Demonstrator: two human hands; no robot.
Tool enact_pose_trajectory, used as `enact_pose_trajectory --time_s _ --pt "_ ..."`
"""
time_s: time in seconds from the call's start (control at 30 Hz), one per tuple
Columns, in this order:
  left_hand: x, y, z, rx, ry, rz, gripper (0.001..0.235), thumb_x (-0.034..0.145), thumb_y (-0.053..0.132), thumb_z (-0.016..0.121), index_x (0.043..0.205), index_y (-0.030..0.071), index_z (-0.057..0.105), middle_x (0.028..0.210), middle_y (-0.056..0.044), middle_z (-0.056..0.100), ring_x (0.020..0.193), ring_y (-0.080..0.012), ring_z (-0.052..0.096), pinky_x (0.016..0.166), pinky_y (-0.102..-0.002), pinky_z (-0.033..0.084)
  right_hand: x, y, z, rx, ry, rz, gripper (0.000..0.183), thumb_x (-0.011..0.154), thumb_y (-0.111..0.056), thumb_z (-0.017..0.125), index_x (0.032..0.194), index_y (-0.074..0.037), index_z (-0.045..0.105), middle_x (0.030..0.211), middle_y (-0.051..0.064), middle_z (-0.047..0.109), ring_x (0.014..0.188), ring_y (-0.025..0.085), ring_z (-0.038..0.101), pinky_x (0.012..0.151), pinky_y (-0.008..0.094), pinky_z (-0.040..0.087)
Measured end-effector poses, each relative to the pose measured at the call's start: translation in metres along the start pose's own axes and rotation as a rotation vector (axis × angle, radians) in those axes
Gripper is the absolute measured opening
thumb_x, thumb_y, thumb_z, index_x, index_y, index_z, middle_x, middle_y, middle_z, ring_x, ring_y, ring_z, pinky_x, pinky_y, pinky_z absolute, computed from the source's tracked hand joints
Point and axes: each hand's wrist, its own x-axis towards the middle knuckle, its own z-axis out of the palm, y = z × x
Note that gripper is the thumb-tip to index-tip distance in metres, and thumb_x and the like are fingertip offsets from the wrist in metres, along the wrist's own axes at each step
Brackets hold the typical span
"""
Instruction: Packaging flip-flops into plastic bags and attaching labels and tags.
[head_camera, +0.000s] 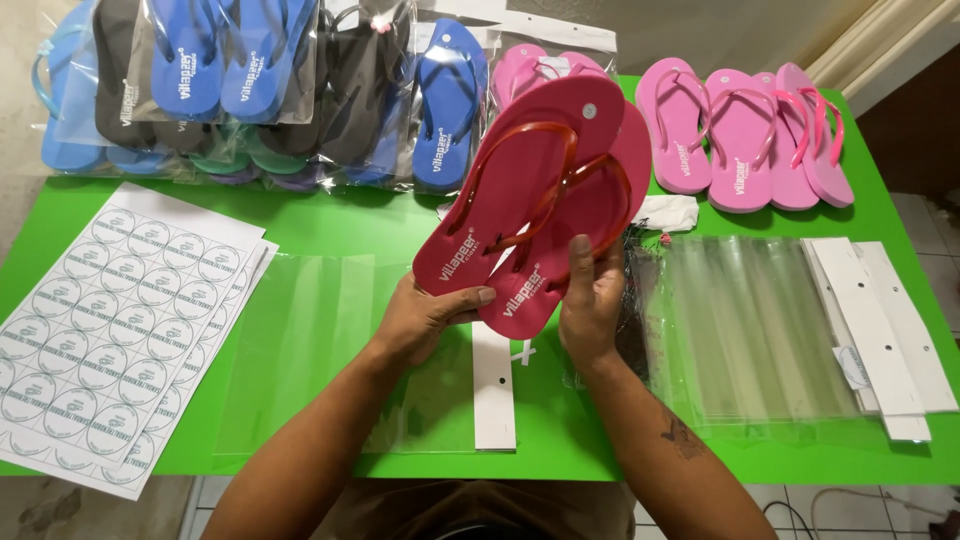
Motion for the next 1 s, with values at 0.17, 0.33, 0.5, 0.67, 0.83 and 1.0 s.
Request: enact_pose_trajectory --time_s 0.17,0.33,0.5,0.67,0.83,1.0 --pt "-0.006 0.017 -0.005 0.077 -0.122 -0.102 0.051 0.062 -0.008 0.091 0.108 -0.009 0.071 0.093 -0.026 0.075 0.078 -0.0403 0.075 0.071 -0.053 0.066 0.022 -0.005 -0.047 0.06 0.07 0.136 0.064 0.101 -0.066 0.044 0.125 -0.008 0.058 0.091 0.01 0.066 0.072 0.016 0.067 0.075 0.031 0.065" --pt "-0.006 0.027 -0.016 0.198 -0.195 -0.158 0.048 0.061 -0.009 0.091 0.105 -0.008 0.072 0.092 -0.025 0.076 0.078 -0.0358 0.075 0.07 -0.053 0.066 0.046 -0.031 -0.068 0.161 0.063 0.203 0.04 0.103 -0.047 0.061 0.102 -0.007 0.066 0.087 0.01 0.07 0.079 0.015 0.073 0.082 0.032 0.066" --pt "-0.013 0.041 -0.013 0.282 -0.289 -0.19 0.051 0.056 -0.01 0.092 0.104 -0.008 0.073 0.086 -0.027 0.076 0.071 -0.0367 0.076 0.063 -0.048 0.067 0.054 -0.037 -0.091 0.064 -0.193 0.351 0.015 0.101 -0.018 0.069 0.1 -0.003 0.066 0.079 0.013 0.066 0.066 0.019 0.069 0.068 0.038 0.064" --pt "-0.003 0.031 -0.023 0.382 -0.346 -0.245 0.065 0.056 0.0 0.091 0.117 0.0 0.069 0.096 -0.018 0.077 0.081 -0.0299 0.075 0.065 -0.04 0.066 0.058 -0.039 -0.114 0.067 -0.292 0.457 0.024 0.097 -0.02 0.068 0.114 -0.003 0.062 0.089 0.008 0.067 0.076 0.016 0.069 0.067 0.032 0.062" --pt "-0.003 0.029 -0.024 0.481 -0.37 -0.251 0.073 0.059 0.012 0.089 0.127 0.005 0.063 0.11 -0.014 0.077 0.097 -0.0281 0.076 0.072 -0.036 0.067 0.054 -0.027 -0.126 -0.023 -0.341 0.31 0.022 0.1 -0.026 0.071 0.111 -0.008 0.066 0.102 0.0 0.07 0.091 0.014 0.068 0.081 0.025 0.06" --pt "0.005 0.011 -0.029 0.544 -0.34 0.27 0.035 0.103 0.038 0.053 0.12 0.01 0.063 0.102 -0.008 0.075 0.067 -0.0097 0.068 0.048 -0.018 0.046 0.058 -0.034 -0.13 0.166 0.048 0.3 0.04 0.087 -0.029 0.085 0.117 -0.009 0.069 0.107 0.002 0.076 0.104 0.02 0.077 0.094 0.031 0.071"
